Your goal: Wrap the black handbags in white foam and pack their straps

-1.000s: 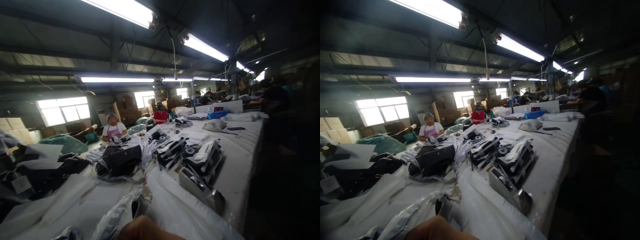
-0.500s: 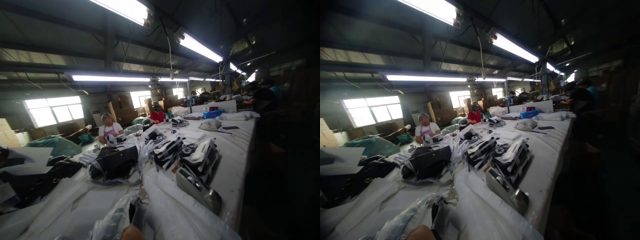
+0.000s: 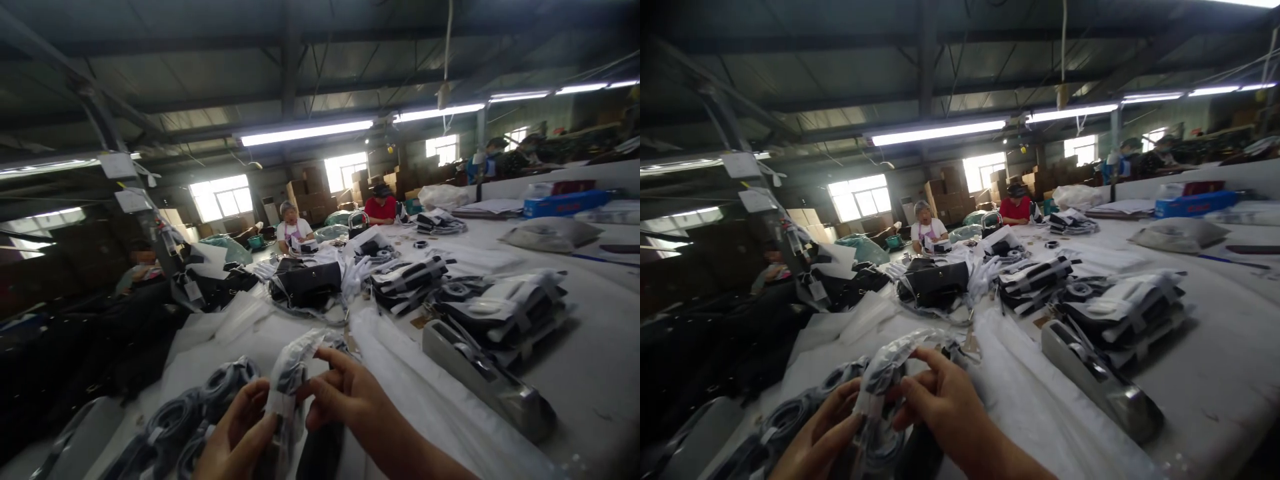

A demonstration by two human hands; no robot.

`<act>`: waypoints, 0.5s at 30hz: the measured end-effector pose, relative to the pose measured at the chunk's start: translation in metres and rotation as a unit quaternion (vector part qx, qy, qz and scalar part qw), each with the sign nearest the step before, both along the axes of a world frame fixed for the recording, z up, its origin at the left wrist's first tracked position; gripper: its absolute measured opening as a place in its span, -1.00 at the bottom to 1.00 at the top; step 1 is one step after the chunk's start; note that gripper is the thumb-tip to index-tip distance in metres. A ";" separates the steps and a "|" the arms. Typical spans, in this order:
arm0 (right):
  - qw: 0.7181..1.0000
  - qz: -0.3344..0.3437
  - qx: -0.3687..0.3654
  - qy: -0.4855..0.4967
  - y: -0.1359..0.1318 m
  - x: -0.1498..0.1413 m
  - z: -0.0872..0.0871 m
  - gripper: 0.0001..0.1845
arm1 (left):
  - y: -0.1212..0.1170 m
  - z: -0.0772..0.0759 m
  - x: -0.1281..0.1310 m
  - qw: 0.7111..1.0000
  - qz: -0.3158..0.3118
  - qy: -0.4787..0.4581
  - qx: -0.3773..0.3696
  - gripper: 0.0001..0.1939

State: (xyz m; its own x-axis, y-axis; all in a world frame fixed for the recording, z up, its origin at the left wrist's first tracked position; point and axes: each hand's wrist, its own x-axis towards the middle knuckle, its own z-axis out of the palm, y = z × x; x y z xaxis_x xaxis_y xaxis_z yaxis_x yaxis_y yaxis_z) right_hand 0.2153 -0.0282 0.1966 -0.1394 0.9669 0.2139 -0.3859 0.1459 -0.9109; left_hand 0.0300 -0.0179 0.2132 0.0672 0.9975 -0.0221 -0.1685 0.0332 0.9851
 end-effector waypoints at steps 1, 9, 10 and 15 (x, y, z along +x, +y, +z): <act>1.000 0.011 0.000 0.004 -0.001 0.001 0.000 -0.29 | 0.002 -0.003 -0.001 0.999 -0.017 -0.025 -0.019 -0.42; 0.995 0.047 0.069 -0.051 0.014 0.018 -0.030 -0.44 | -0.001 -0.002 0.002 1.000 0.021 0.016 -0.010 -0.32; 0.993 -0.015 0.068 -0.095 0.018 0.024 -0.039 -0.49 | -0.002 0.001 0.003 1.000 0.020 0.004 -0.019 -0.32; 0.947 -0.226 0.023 -0.227 0.026 0.061 -0.096 -0.58 | -0.002 -0.004 -0.010 0.998 0.023 -0.017 -0.059 -0.44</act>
